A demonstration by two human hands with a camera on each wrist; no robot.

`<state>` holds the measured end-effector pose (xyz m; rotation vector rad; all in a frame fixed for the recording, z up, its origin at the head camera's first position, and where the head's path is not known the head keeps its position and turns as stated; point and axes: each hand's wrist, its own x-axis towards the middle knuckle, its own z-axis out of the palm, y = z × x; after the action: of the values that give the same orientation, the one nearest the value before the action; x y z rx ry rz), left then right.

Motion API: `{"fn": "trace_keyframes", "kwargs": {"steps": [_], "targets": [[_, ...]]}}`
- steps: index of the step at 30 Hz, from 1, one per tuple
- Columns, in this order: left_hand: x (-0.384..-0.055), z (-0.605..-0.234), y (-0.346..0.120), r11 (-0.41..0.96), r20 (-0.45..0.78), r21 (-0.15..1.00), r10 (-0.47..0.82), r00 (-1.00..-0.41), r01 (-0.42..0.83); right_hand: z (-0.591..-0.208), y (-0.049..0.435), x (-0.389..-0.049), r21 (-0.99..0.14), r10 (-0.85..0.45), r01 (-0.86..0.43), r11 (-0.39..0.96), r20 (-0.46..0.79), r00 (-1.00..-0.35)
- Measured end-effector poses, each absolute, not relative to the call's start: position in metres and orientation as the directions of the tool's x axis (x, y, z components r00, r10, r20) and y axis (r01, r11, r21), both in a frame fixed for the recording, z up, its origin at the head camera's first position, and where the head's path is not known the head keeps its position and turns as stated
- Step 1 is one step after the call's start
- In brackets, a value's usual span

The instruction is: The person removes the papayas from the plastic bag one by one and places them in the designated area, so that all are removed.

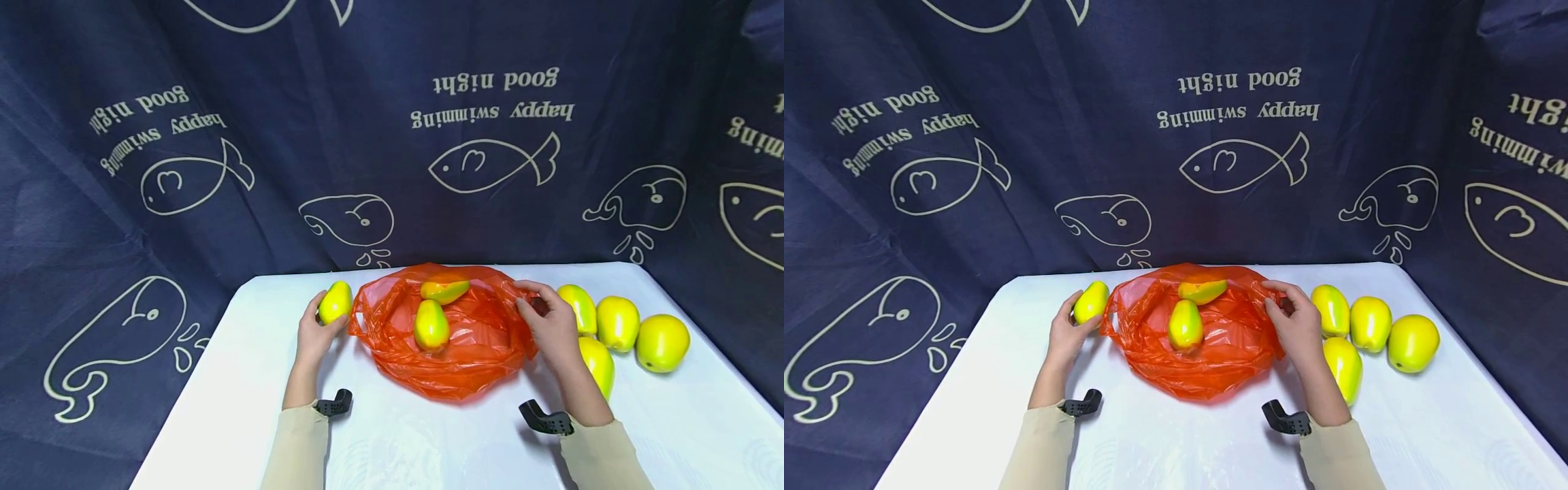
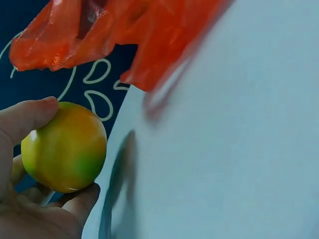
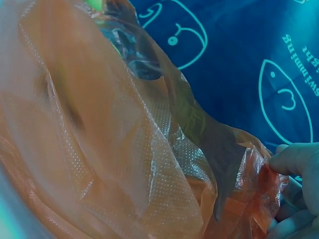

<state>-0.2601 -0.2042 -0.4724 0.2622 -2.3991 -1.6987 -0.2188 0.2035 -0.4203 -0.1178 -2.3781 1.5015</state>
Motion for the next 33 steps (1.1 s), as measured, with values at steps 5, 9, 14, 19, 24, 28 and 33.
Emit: {"fn": "trace_keyframes", "kwargs": {"steps": [5, 9, 14, 19, 24, 28, 33], "targets": [[-0.261, -0.481, -0.205, 0.355, 0.038, 0.934, -0.229, -0.973, -0.046, -0.420, 0.203, -0.218, -0.892, 0.241, -0.102, 0.441, 0.226, -0.944], [-0.260, -0.483, -0.205, 0.356, 0.033, 0.933, -0.225, -0.974, -0.051, -0.421, 0.203, -0.218, -0.890, 0.241, -0.106, 0.443, 0.232, -0.943], [-0.259, -0.483, -0.205, 0.345, 0.026, 0.937, -0.222, -0.975, -0.053, -0.422, 0.203, -0.219, -0.886, 0.229, -0.125, 0.447, 0.248, -0.941], [-0.260, -0.484, -0.206, 0.342, 0.016, 0.938, -0.211, -0.977, -0.059, -0.422, 0.203, -0.219, -0.885, 0.229, -0.112, 0.451, 0.237, -0.944], [-0.261, -0.484, -0.208, 0.301, 0.022, 0.953, -0.197, -0.980, -0.039, -0.422, 0.203, -0.218, -0.883, 0.232, -0.104, 0.458, 0.231, -0.945], [-0.261, -0.481, -0.208, 0.280, 0.011, 0.959, -0.198, -0.980, -0.046, -0.423, 0.202, -0.218, -0.874, 0.234, -0.115, 0.472, 0.250, -0.940], [-0.259, -0.474, -0.208, 0.301, 0.014, 0.952, -0.221, -0.975, -0.055, -0.423, 0.203, -0.220, -0.860, 0.243, -0.129, 0.493, 0.278, -0.929]]}}
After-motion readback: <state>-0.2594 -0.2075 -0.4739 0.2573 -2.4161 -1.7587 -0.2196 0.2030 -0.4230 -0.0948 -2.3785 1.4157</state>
